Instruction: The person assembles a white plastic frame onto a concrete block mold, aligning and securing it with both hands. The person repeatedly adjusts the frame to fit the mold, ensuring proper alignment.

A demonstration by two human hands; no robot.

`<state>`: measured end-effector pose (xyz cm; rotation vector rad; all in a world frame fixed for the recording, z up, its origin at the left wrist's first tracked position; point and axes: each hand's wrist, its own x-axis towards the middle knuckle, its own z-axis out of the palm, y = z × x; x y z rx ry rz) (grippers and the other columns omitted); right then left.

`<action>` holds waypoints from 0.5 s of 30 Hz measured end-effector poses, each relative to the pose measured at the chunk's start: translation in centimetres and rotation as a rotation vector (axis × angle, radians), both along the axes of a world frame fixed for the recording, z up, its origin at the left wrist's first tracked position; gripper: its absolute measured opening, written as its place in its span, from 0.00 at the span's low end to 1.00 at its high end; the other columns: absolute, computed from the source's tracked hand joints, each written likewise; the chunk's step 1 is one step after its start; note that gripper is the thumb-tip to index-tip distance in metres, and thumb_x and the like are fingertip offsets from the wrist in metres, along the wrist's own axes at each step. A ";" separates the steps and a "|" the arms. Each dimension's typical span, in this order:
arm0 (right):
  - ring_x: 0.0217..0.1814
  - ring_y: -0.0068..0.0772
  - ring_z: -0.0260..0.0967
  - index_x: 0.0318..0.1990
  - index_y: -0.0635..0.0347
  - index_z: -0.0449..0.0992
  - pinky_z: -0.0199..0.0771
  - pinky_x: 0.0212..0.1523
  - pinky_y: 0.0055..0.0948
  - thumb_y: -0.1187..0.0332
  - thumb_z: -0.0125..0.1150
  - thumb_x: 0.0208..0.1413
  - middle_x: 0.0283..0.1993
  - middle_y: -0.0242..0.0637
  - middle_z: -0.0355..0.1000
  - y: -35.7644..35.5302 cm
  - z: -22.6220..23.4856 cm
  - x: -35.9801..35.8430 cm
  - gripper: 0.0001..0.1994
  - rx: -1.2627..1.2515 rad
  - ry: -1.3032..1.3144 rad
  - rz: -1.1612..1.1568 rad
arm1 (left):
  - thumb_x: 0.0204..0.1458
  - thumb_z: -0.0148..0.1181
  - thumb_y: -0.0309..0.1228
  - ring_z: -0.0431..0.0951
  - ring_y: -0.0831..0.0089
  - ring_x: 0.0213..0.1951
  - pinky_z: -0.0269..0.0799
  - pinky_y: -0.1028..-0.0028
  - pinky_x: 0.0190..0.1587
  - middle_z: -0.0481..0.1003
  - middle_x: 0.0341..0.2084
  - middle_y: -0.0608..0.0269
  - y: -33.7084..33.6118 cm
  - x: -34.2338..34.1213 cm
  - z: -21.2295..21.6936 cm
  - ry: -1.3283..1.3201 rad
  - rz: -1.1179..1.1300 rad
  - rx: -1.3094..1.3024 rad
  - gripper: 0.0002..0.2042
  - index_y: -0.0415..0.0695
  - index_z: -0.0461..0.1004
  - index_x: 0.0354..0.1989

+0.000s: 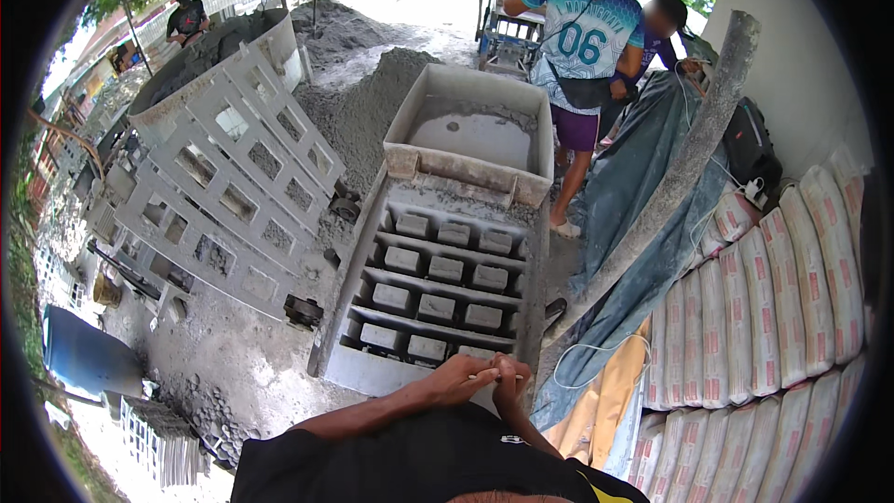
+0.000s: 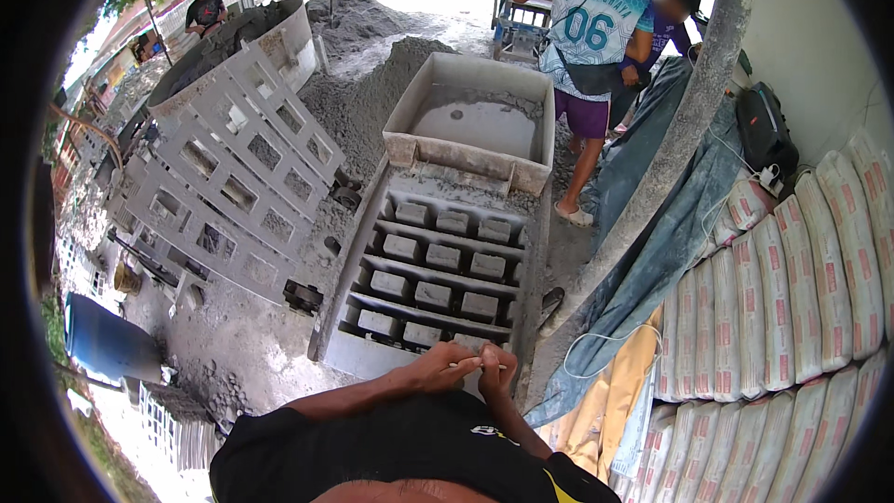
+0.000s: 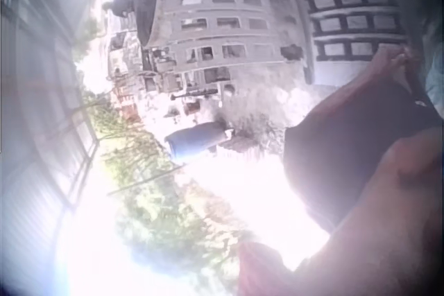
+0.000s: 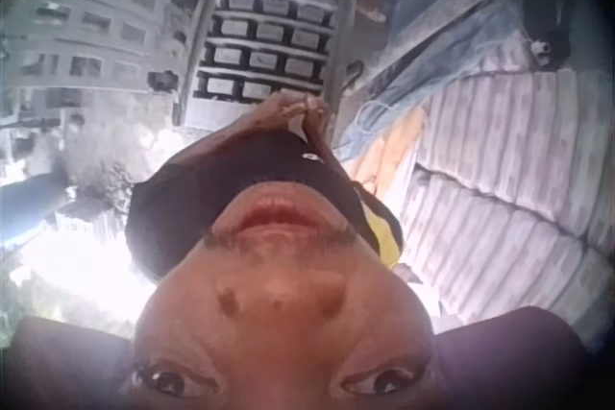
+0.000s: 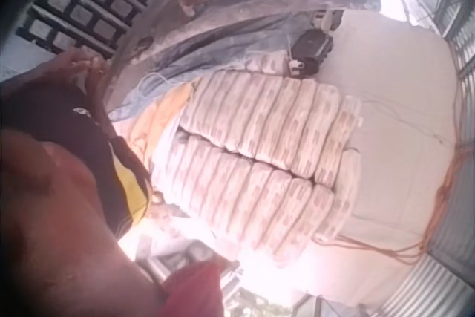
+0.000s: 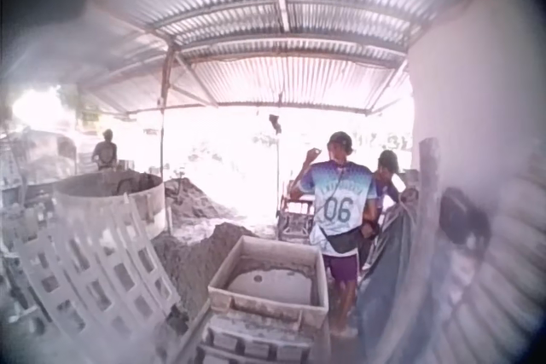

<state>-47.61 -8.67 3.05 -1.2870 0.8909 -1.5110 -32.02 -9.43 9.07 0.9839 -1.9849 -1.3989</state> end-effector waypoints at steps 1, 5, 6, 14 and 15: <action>0.18 0.21 0.50 0.14 0.62 0.57 0.49 0.21 0.26 0.66 0.44 0.54 0.15 0.30 0.54 0.2 0.2 0.1 0.18 0.007 0.003 -0.056 | 0.59 0.46 0.43 0.76 0.64 0.35 0.69 0.66 0.39 0.77 0.31 0.49 0.1 -0.1 0.1 0.011 -0.005 -0.004 0.20 0.35 0.72 0.44; 0.17 0.24 0.52 0.13 0.63 0.58 0.52 0.21 0.28 0.69 0.45 0.50 0.14 0.32 0.55 -2.0 -3.2 0.9 0.15 0.119 -0.147 -0.236 | 0.58 0.46 0.41 0.76 0.59 0.29 0.69 0.65 0.35 0.75 0.26 0.45 -1.5 -1.6 -1.1 -0.074 0.120 0.143 0.19 0.36 0.74 0.40; 0.17 0.24 0.52 0.13 0.63 0.58 0.52 0.21 0.28 0.69 0.45 0.50 0.14 0.32 0.55 -1.3 -2.4 1.2 0.15 0.129 -0.140 -0.233 | 0.57 0.46 0.41 0.77 0.59 0.28 0.69 0.65 0.34 0.75 0.25 0.45 -1.3 -1.0 -0.9 -0.124 0.094 0.076 0.18 0.36 0.74 0.39; 0.21 0.21 0.57 0.17 0.66 0.63 0.59 0.24 0.26 0.70 0.47 0.52 0.18 0.29 0.60 -2.1 -4.5 1.3 0.14 0.154 -0.131 0.046 | 0.55 0.48 0.46 0.78 0.59 0.30 0.70 0.65 0.35 0.75 0.24 0.43 -1.3 0.1 -2.0 -0.024 0.300 0.104 0.22 0.37 0.76 0.36; 0.21 0.19 0.57 0.17 0.65 0.63 0.58 0.24 0.24 0.69 0.48 0.53 0.18 0.27 0.60 -2.1 -3.6 2.0 0.14 0.270 -0.089 -0.022 | 0.55 0.48 0.46 0.78 0.59 0.30 0.70 0.65 0.35 0.75 0.24 0.43 -0.8 0.6 -1.8 -0.023 0.306 0.112 0.22 0.37 0.76 0.36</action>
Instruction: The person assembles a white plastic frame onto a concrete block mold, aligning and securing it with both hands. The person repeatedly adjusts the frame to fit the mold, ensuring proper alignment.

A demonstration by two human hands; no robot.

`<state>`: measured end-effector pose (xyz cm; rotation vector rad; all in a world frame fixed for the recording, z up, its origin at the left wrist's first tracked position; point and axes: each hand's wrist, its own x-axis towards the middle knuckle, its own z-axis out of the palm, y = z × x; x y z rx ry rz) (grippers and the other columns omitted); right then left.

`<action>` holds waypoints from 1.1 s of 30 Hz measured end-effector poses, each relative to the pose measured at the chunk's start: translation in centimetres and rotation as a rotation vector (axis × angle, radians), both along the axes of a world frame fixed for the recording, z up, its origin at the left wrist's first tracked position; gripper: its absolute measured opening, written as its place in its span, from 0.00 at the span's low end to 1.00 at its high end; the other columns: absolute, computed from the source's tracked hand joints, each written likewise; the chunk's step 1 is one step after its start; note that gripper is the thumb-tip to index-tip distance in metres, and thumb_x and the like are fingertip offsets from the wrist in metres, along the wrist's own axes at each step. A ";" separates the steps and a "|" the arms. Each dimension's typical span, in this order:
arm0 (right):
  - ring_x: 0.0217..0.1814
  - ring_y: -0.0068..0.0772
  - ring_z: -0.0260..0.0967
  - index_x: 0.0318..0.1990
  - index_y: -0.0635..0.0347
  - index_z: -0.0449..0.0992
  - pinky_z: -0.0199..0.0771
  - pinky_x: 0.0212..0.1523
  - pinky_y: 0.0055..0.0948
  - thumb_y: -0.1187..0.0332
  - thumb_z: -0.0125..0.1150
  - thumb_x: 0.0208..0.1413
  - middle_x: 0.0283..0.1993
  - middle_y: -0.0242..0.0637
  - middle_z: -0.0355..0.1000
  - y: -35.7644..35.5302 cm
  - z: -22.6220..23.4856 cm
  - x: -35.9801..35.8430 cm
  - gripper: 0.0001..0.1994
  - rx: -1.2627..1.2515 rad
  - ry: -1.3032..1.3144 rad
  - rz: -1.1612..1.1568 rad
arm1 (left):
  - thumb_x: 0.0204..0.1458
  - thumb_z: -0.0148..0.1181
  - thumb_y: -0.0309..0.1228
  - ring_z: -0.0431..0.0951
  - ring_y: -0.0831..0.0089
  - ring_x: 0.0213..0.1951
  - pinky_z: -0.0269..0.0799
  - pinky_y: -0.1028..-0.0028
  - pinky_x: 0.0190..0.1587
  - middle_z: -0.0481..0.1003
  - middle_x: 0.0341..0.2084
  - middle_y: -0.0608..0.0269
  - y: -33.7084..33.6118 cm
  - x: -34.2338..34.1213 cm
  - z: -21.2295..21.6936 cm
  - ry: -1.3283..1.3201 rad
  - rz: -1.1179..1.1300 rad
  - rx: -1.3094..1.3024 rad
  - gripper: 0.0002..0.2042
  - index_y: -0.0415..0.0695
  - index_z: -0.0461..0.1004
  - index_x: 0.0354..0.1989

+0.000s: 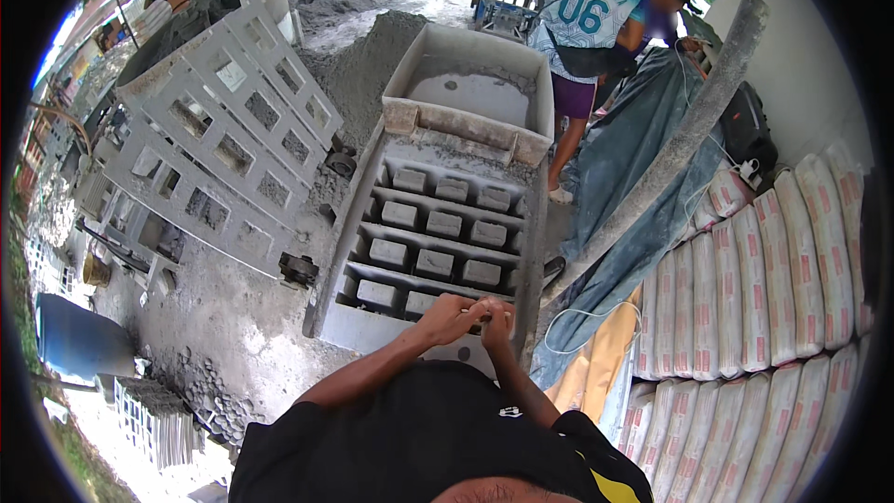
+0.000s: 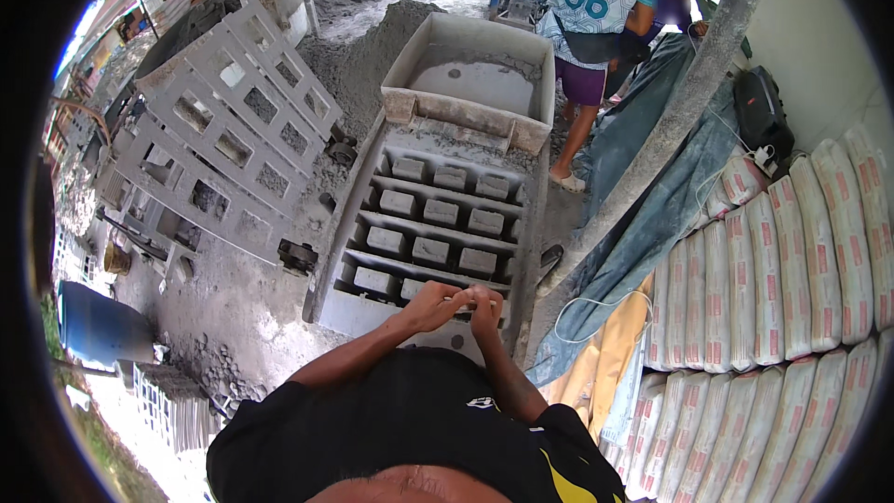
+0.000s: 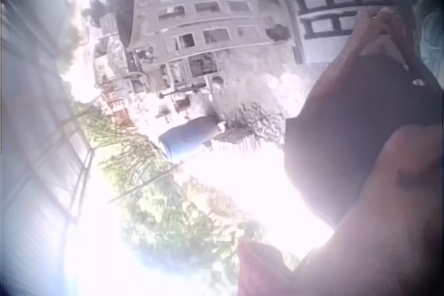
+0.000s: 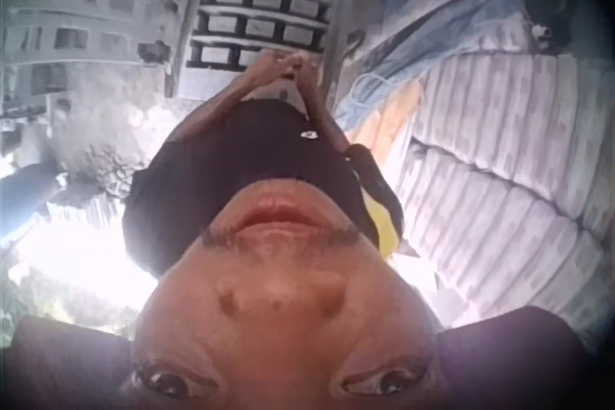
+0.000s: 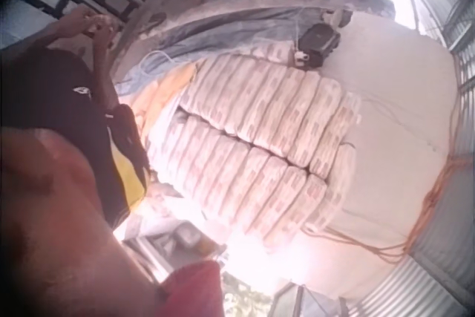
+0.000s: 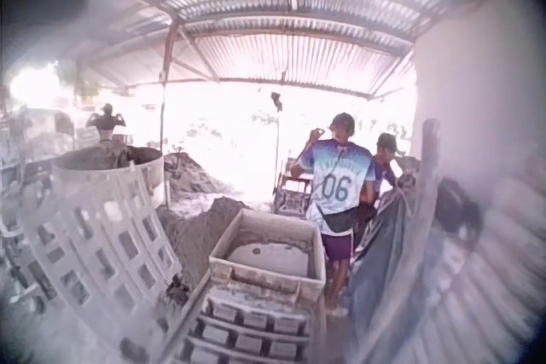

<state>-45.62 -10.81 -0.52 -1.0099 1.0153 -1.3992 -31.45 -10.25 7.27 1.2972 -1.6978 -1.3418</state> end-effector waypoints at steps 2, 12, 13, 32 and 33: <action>0.22 0.18 0.57 0.18 0.64 0.64 0.57 0.24 0.23 0.68 0.51 0.54 0.19 0.26 0.61 0.2 1.7 2.2 0.14 -0.093 -0.007 -0.114 | 0.56 0.49 0.44 0.76 0.72 0.27 0.70 0.69 0.33 0.76 0.22 0.47 0.7 1.3 3.1 0.045 0.055 0.018 0.20 0.36 0.76 0.36; 0.23 0.23 0.59 0.26 0.65 0.69 0.56 0.24 0.24 0.66 0.54 0.57 0.21 0.36 0.64 -2.8 21.3 7.9 0.12 -0.545 0.153 0.609 | 0.59 0.50 0.39 0.60 0.84 0.18 0.55 0.77 0.20 0.64 0.11 0.70 2.6 9.1 15.2 0.384 0.510 -0.195 0.21 0.37 0.70 0.17; 0.23 0.23 0.59 0.26 0.65 0.69 0.56 0.24 0.24 0.66 0.54 0.57 0.21 0.36 0.64 -2.9 21.9 8.6 0.12 -0.544 0.143 0.630 | 0.59 0.51 0.38 0.60 0.84 0.18 0.55 0.77 0.20 0.64 0.11 0.69 2.5 9.5 15.5 0.376 0.491 -0.276 0.21 0.37 0.69 0.16; 0.26 0.22 0.52 0.25 0.63 0.66 0.50 0.26 0.24 0.54 0.48 0.58 0.23 0.31 0.58 -5.1 17.8 12.7 0.19 -0.315 0.104 0.411 | 0.55 0.52 0.29 0.58 0.79 0.16 0.53 0.73 0.19 0.59 0.10 0.60 -3.9 14.8 14.1 0.325 0.279 -0.325 0.15 0.35 0.64 0.18; 0.26 0.22 0.52 0.25 0.63 0.66 0.50 0.26 0.24 0.54 0.48 0.58 0.23 0.31 0.58 -5.1 17.6 12.7 0.19 -0.311 0.099 0.430 | 0.55 0.52 0.29 0.58 0.79 0.16 0.53 0.73 0.19 0.59 0.10 0.60 -3.8 14.6 14.4 0.320 0.299 -0.324 0.15 0.35 0.64 0.18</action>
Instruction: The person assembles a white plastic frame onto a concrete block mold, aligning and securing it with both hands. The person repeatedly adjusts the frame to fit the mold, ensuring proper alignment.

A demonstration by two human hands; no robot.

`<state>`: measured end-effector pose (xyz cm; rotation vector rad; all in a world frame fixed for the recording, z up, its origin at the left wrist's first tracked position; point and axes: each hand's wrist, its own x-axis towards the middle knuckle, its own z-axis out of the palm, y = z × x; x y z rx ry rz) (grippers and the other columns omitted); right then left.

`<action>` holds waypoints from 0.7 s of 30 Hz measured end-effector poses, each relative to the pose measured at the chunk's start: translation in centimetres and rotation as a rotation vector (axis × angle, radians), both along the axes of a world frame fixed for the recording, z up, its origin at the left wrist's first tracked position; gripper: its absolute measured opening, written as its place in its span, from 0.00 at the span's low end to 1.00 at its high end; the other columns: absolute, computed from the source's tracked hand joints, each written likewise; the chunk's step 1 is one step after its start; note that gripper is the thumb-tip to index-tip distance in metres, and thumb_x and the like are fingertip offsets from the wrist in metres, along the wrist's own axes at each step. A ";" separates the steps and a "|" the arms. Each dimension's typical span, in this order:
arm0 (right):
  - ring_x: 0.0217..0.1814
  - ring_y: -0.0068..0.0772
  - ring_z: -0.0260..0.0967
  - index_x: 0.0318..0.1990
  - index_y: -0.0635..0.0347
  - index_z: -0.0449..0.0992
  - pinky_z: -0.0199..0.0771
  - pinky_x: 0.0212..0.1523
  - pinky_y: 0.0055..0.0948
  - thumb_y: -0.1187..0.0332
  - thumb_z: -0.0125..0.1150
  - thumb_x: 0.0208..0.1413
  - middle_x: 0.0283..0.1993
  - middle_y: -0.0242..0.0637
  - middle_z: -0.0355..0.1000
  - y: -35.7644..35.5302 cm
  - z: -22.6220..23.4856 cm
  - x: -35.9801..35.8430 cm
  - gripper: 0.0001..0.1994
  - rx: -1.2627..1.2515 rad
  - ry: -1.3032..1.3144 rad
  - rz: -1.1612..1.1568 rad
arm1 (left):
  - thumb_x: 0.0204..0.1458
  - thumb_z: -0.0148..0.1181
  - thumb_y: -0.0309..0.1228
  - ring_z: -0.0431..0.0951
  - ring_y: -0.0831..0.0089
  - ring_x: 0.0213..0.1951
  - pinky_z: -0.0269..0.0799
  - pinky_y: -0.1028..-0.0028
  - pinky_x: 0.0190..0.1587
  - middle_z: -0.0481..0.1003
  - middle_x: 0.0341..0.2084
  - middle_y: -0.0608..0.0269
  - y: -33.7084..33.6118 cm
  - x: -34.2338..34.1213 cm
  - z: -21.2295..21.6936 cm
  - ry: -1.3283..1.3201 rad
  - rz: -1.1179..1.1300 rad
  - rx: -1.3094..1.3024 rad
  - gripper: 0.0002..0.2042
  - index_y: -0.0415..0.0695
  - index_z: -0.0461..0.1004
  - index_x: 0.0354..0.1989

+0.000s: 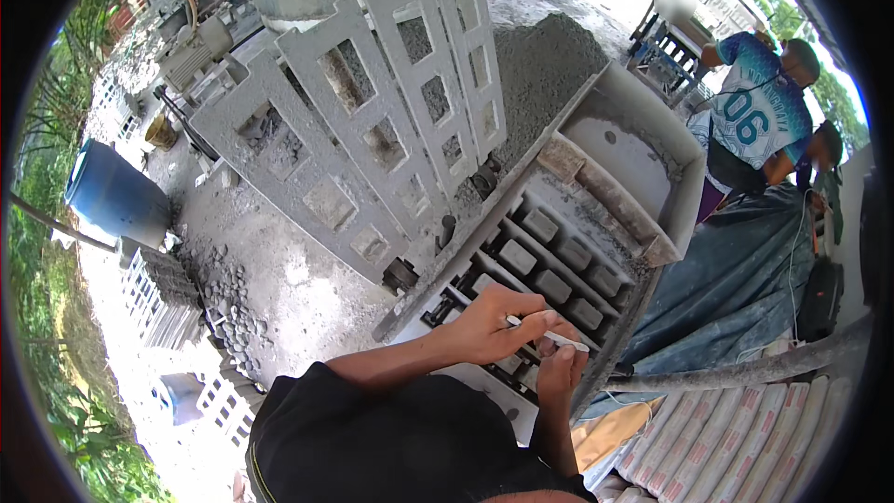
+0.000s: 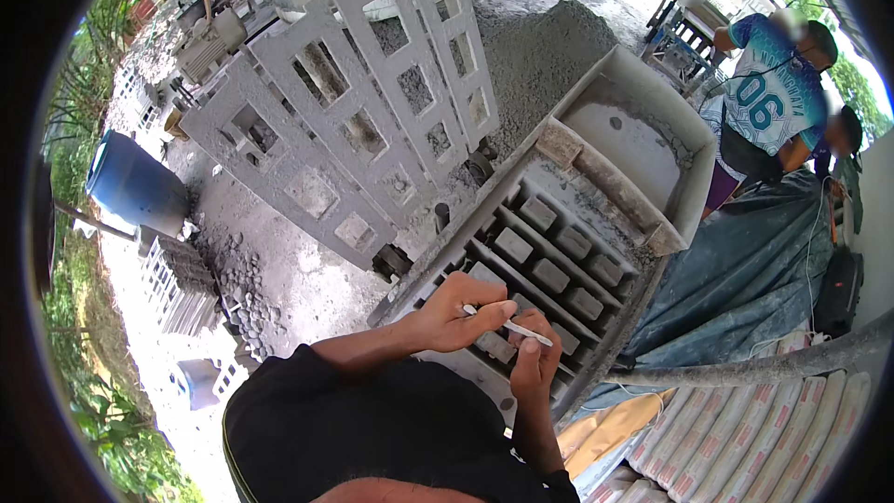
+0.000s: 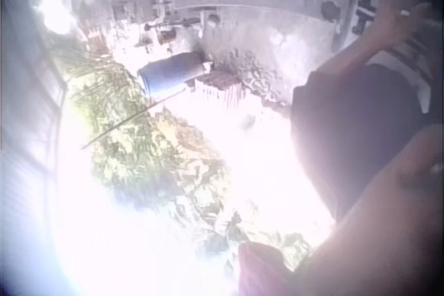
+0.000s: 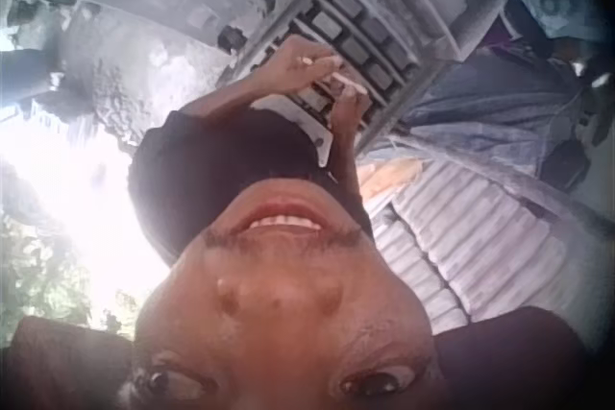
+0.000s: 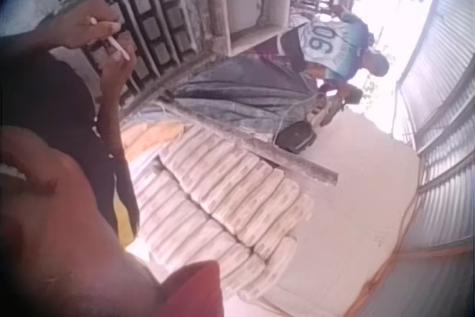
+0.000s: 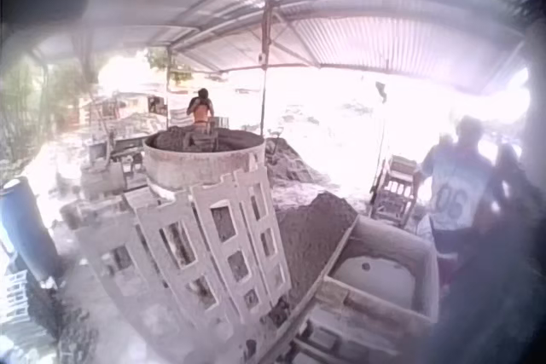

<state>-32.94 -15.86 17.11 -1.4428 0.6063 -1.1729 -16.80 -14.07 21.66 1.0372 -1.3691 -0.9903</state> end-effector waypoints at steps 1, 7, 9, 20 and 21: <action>0.26 0.23 0.52 0.25 0.63 0.66 0.51 0.26 0.25 0.53 0.47 0.59 0.22 0.31 0.58 -0.1 -0.1 -0.1 0.20 0.002 -0.030 -0.030 | 0.56 0.51 0.30 0.58 0.78 0.16 0.54 0.72 0.20 0.59 0.11 0.59 -0.2 -0.2 0.5 0.041 -0.034 -0.017 0.15 0.35 0.65 0.19; 0.27 0.28 0.58 0.25 0.64 0.67 0.56 0.27 0.26 0.52 0.50 0.57 0.25 0.34 0.63 0.2 0.4 0.1 0.21 -0.035 -0.001 -0.004 | 0.56 0.49 0.29 0.64 0.69 0.17 0.59 0.69 0.23 0.63 0.14 0.57 0.5 1.3 1.1 0.103 -0.159 0.019 0.14 0.35 0.66 0.20; 0.30 0.32 0.64 0.28 0.65 0.68 0.64 0.30 0.29 0.54 0.53 0.54 0.27 0.38 0.66 0.4 1.3 0.1 0.19 -0.159 0.183 0.031 | 0.55 0.48 0.27 0.67 0.67 0.18 0.59 0.69 0.23 0.65 0.14 0.58 0.8 2.1 -0.1 -0.021 -0.198 0.002 0.13 0.36 0.66 0.19; 0.29 0.32 0.63 0.31 0.59 0.64 0.64 0.33 0.31 0.66 0.57 0.50 0.26 0.34 0.59 2.7 3.9 8.0 0.09 -0.546 0.141 0.308 | 0.50 0.48 0.32 0.52 0.77 0.05 0.49 0.75 0.09 0.57 0.04 0.66 3.3 7.2 -0.1 0.244 -0.022 -0.287 0.18 0.41 0.58 0.09; 0.29 0.32 0.63 0.31 0.59 0.64 0.64 0.33 0.31 0.66 0.57 0.50 0.26 0.34 0.59 2.4 3.9 8.5 0.09 -0.521 0.142 0.295 | 0.53 0.46 0.33 0.52 0.78 0.05 0.49 0.75 0.08 0.57 0.05 0.67 3.3 8.0 -0.1 0.237 -0.058 -0.288 0.19 0.42 0.60 0.10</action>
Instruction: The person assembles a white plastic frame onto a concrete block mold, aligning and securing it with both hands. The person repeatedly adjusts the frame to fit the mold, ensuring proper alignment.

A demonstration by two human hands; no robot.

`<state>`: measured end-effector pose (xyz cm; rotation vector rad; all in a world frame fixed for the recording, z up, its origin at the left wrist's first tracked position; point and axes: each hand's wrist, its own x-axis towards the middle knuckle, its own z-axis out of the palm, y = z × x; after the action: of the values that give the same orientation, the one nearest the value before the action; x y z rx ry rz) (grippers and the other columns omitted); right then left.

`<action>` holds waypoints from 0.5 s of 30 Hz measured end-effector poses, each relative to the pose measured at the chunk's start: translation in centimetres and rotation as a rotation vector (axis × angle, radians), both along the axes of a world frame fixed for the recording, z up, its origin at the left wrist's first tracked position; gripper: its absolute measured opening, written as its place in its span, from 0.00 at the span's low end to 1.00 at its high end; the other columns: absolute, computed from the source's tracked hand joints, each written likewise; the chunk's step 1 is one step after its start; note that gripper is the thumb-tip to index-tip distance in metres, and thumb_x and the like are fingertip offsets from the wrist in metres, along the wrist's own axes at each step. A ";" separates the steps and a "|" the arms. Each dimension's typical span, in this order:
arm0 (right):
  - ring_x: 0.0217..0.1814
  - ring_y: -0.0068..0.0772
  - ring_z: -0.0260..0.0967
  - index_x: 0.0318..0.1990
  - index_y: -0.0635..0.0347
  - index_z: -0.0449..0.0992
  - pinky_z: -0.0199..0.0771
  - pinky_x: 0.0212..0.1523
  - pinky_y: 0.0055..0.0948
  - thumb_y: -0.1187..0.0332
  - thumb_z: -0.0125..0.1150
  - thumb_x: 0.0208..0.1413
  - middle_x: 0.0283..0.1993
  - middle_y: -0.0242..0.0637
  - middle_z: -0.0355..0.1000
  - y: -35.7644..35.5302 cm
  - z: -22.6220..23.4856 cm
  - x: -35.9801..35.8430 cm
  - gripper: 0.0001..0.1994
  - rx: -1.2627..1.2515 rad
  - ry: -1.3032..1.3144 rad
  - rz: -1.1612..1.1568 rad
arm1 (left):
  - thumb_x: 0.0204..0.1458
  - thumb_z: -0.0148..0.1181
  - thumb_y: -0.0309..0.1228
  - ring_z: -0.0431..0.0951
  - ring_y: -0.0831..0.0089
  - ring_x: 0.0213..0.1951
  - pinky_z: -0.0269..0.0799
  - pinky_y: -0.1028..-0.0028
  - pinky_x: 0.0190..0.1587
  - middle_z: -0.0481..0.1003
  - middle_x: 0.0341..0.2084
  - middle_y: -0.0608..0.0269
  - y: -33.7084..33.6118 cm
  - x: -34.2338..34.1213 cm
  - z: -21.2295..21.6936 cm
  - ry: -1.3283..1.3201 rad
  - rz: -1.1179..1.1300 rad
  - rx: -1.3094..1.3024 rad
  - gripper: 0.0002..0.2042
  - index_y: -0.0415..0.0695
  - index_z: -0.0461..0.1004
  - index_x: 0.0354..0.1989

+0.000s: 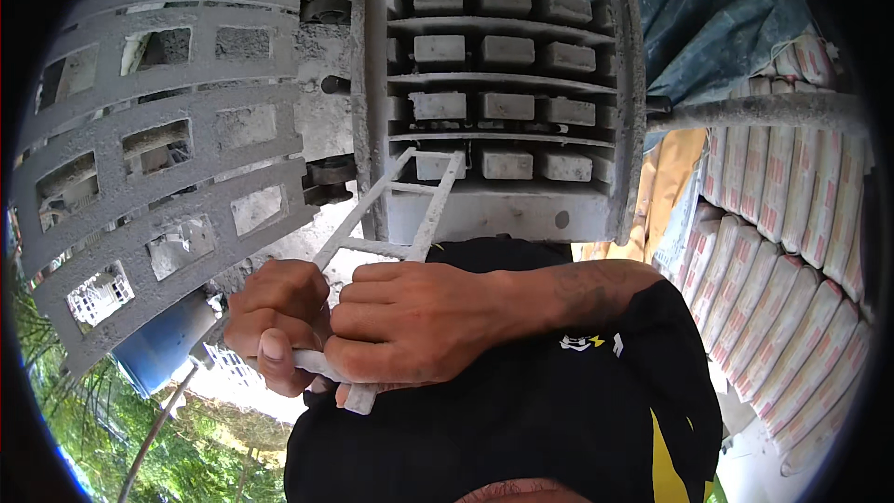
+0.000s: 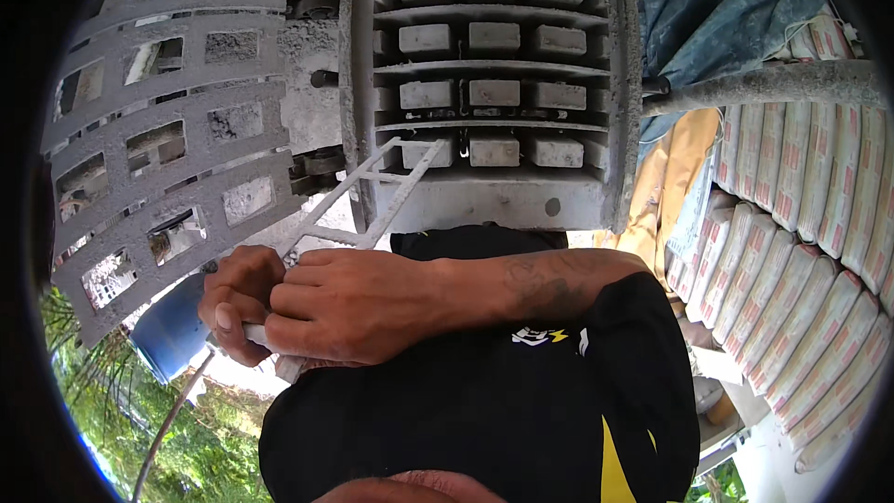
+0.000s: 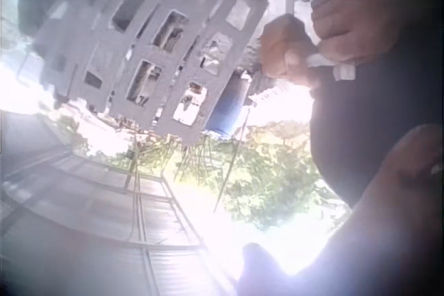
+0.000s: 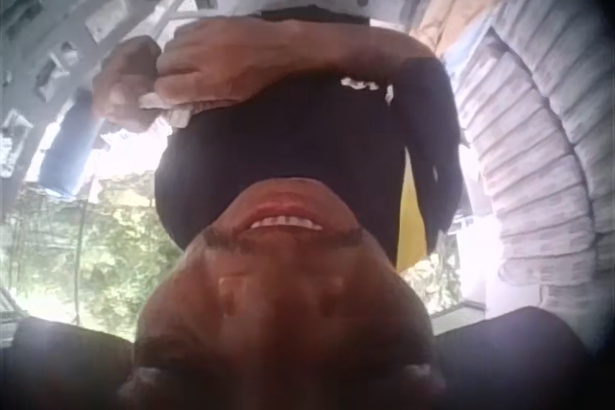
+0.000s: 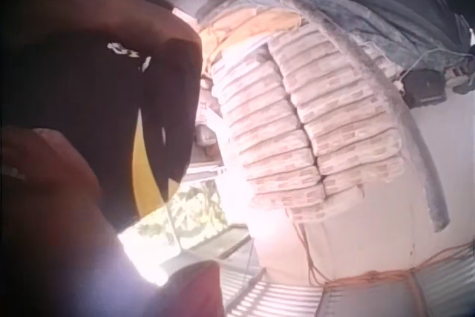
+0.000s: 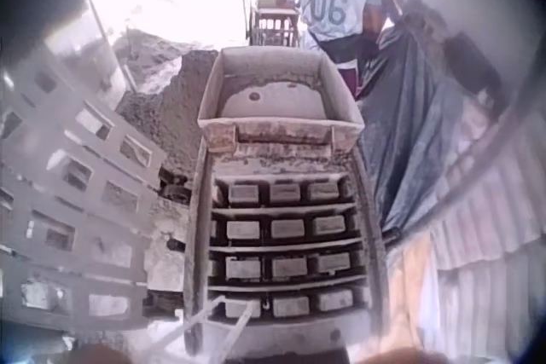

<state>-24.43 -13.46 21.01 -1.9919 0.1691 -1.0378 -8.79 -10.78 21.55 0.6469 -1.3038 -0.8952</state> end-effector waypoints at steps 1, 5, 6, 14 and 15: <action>0.27 0.31 0.61 0.32 0.59 0.65 0.63 0.30 0.29 0.64 0.58 0.51 0.25 0.32 0.58 -0.3 -0.2 0.5 0.10 -0.021 -0.074 -0.018 | 0.55 0.45 0.34 0.52 0.78 0.05 0.49 0.75 0.08 0.57 0.05 0.68 0.0 0.5 -0.1 -0.008 -0.032 -0.012 0.19 0.42 0.61 0.11; 0.24 0.29 0.60 0.33 0.59 0.66 0.62 0.25 0.27 0.61 0.59 0.51 0.25 0.31 0.58 -1.7 0.0 1.2 0.13 -0.030 -0.162 -0.083 | 0.60 0.42 0.37 0.53 0.80 0.06 0.49 0.76 0.08 0.59 0.06 0.69 -1.3 0.9 0.3 0.004 -0.033 0.004 0.20 0.42 0.62 0.15; 0.24 0.29 0.60 0.33 0.59 0.66 0.62 0.25 0.27 0.61 0.59 0.51 0.25 0.31 0.58 -2.0 -0.3 1.2 0.13 -0.020 -0.160 -0.089 | 0.60 0.42 0.37 0.53 0.80 0.06 0.49 0.76 0.08 0.59 0.06 0.69 -1.7 0.8 0.1 0.006 -0.038 0.014 0.20 0.42 0.62 0.15; 0.22 0.26 0.60 0.32 0.59 0.66 0.61 0.21 0.25 0.62 0.61 0.49 0.23 0.29 0.57 -4.3 -2.3 1.0 0.12 0.028 -0.157 -0.193 | 0.60 0.41 0.36 0.55 0.79 0.06 0.51 0.76 0.09 0.59 0.07 0.68 -4.8 0.9 -1.2 -0.040 -0.112 0.161 0.21 0.41 0.62 0.14; 0.22 0.26 0.60 0.32 0.59 0.66 0.61 0.21 0.25 0.62 0.61 0.49 0.23 0.29 0.57 -4.3 -2.1 1.1 0.12 0.037 -0.155 -0.194 | 0.60 0.41 0.36 0.55 0.79 0.06 0.51 0.76 0.09 0.59 0.07 0.68 -4.8 0.8 -1.2 -0.032 -0.083 0.151 0.21 0.41 0.62 0.14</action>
<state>-23.30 -17.78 18.94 -1.8798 0.2999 -1.2987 -7.98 -15.59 20.38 0.7318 -1.3077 -1.0628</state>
